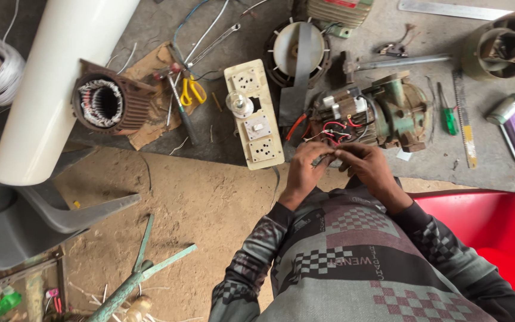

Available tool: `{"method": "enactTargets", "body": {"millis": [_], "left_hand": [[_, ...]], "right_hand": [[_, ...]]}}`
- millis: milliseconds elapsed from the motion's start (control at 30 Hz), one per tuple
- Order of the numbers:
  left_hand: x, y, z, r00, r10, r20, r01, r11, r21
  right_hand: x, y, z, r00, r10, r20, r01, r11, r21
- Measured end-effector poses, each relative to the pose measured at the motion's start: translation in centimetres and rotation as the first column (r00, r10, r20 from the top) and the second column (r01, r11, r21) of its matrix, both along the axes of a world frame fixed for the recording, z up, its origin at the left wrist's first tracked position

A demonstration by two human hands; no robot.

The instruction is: The person works on an electrical motor, manipulating and twisting wires with their hands. They handle the motor housing and connect wires to the internal components throughout the video.

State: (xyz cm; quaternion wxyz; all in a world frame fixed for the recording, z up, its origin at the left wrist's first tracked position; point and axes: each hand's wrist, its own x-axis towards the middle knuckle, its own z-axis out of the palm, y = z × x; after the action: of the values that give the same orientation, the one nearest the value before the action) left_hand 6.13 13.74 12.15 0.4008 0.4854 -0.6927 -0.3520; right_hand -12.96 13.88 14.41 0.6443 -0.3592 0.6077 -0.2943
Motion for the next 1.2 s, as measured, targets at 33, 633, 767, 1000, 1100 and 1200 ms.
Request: {"method": "enactTargets", "body": {"millis": [33, 633, 767, 1000, 1100, 1200], "left_hand": [[0.3, -0.5, 0.2, 0.996, -0.038, -0.086, 0.041, 0.998, 0.042], [-0.2, -6.4, -4.0, 0.935, 0.059, -0.350, 0.018, 0.977, 0.214], [0.7, -5.1, -4.7, 0.946, -0.031, -0.324, 0.126, 0.953, 0.277], [0.1, -3.6, -4.5, 0.952, -0.299, 0.065, 0.304, 0.948, -0.091], [0.3, -3.4, -5.0, 0.984, -0.129, -0.123, 0.138, 0.988, 0.069], [1.4, -3.0, -5.5, 0.956, 0.064, -0.286, -0.015, 0.985, 0.170]], "right_hand": [[0.0, 0.0, -0.3, 0.999, -0.026, 0.043, 0.027, 0.999, -0.028], [0.1, 1.3, -3.0, 0.991, -0.128, 0.035, 0.133, 0.972, -0.194], [-0.6, 1.6, -2.0, 0.926, -0.139, -0.351, -0.065, 0.857, -0.511], [-0.8, 1.1, -2.1, 0.962, -0.063, -0.265, -0.066, 0.890, -0.452], [-0.8, 0.3, -1.6, 0.968, -0.108, -0.225, -0.002, 0.898, -0.441], [-1.0, -0.9, -0.5, 0.852, -0.091, -0.515, -0.236, 0.813, -0.532]]}}
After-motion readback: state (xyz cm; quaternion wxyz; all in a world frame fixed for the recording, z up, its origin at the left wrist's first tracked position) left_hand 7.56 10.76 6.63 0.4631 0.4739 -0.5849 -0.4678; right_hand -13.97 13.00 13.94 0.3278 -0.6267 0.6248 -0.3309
